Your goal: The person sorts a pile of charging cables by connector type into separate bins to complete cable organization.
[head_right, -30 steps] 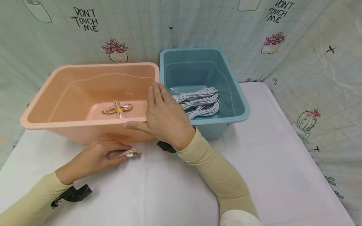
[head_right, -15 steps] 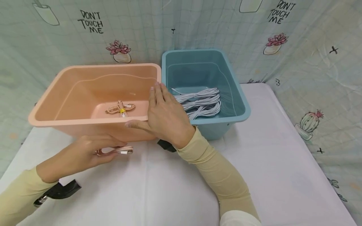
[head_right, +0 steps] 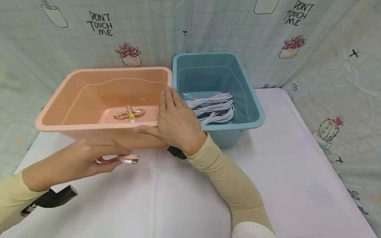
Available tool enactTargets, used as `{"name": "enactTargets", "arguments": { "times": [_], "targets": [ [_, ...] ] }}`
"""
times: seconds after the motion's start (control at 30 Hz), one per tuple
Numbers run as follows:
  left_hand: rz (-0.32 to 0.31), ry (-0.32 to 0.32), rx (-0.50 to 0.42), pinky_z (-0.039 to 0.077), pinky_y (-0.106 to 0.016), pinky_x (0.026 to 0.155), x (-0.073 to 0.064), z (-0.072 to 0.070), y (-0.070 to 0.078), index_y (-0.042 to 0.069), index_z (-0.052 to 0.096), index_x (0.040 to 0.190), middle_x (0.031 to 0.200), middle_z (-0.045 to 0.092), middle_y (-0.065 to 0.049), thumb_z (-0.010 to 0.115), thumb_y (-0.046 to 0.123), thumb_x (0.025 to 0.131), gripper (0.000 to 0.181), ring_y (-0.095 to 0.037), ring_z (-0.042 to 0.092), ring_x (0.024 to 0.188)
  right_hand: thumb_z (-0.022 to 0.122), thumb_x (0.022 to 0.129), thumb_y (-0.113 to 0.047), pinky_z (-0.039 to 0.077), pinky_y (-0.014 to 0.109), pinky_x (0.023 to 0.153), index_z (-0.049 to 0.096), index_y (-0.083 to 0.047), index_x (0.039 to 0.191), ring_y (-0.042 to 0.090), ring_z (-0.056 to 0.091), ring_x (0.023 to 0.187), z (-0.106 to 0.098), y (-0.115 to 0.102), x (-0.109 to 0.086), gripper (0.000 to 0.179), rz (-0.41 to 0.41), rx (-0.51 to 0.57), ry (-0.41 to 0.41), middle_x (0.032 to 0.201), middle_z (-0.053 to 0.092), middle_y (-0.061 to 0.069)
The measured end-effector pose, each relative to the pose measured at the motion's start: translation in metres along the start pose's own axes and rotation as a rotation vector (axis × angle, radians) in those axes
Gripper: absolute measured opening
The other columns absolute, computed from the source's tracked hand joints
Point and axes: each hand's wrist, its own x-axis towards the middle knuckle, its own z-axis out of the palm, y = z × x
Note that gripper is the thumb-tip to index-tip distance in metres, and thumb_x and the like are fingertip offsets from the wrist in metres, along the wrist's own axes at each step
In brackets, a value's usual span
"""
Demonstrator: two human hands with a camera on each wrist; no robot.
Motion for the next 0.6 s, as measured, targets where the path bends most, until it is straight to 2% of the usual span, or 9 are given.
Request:
{"name": "enactTargets", "arguments": {
  "times": [0.23, 0.33, 0.47, 0.53, 0.6],
  "targets": [
    [0.098, 0.011, 0.089, 0.052, -0.02, 0.072, 0.011, -0.018, 0.003, 0.019, 0.073, 0.106, 0.099, 0.072, 0.01, 0.083, 0.002, 0.061, 0.049, -0.006, 0.062, 0.086, 0.036, 0.081, -0.085, 0.029, 0.042, 0.121, 0.012, 0.001, 0.154, 0.035, 0.021, 0.151, 0.0, 0.001, 0.0, 0.116, -0.005, 0.005, 0.012, 0.161, 0.02, 0.022],
    [0.114, 0.012, 0.09, 0.053, -0.019, 0.071, 0.014, -0.026, 0.003, 0.019, 0.073, 0.107, 0.099, 0.073, 0.009, 0.081, 0.002, 0.062, 0.048, -0.006, 0.063, 0.085, 0.036, 0.081, -0.085, 0.029, 0.043, 0.121, 0.011, 0.001, 0.155, 0.035, 0.021, 0.151, 0.0, 0.001, 0.0, 0.116, -0.006, 0.007, 0.018, 0.161, 0.02, 0.022],
    [0.105, 0.009, 0.059, 0.052, -0.013, 0.07, 0.016, -0.036, 0.003, 0.018, 0.073, 0.109, 0.099, 0.074, 0.008, 0.077, 0.007, 0.075, 0.035, -0.005, 0.064, 0.083, 0.036, 0.081, -0.085, 0.028, 0.042, 0.121, 0.01, 0.001, 0.155, 0.035, 0.02, 0.152, 0.0, 0.001, 0.0, 0.116, -0.006, 0.012, 0.011, 0.162, 0.019, 0.021],
    [0.102, 0.015, 0.053, 0.051, -0.012, 0.07, 0.016, -0.04, 0.003, 0.017, 0.073, 0.108, 0.099, 0.074, 0.007, 0.068, 0.018, 0.089, 0.021, -0.005, 0.064, 0.082, 0.036, 0.081, -0.085, 0.028, 0.042, 0.121, 0.01, 0.001, 0.155, 0.035, 0.02, 0.152, 0.0, 0.001, 0.0, 0.116, -0.007, 0.012, 0.008, 0.162, 0.019, 0.022],
    [0.103, 0.027, 0.046, 0.049, -0.01, 0.067, 0.017, -0.043, 0.003, 0.015, 0.073, 0.108, 0.095, 0.073, 0.006, 0.055, 0.028, 0.096, 0.024, -0.004, 0.062, 0.079, 0.036, 0.081, -0.085, 0.028, 0.042, 0.121, 0.01, 0.001, 0.155, 0.035, 0.02, 0.152, 0.0, 0.001, 0.0, 0.116, -0.008, 0.011, 0.01, 0.162, 0.019, 0.022]
  ]
}}
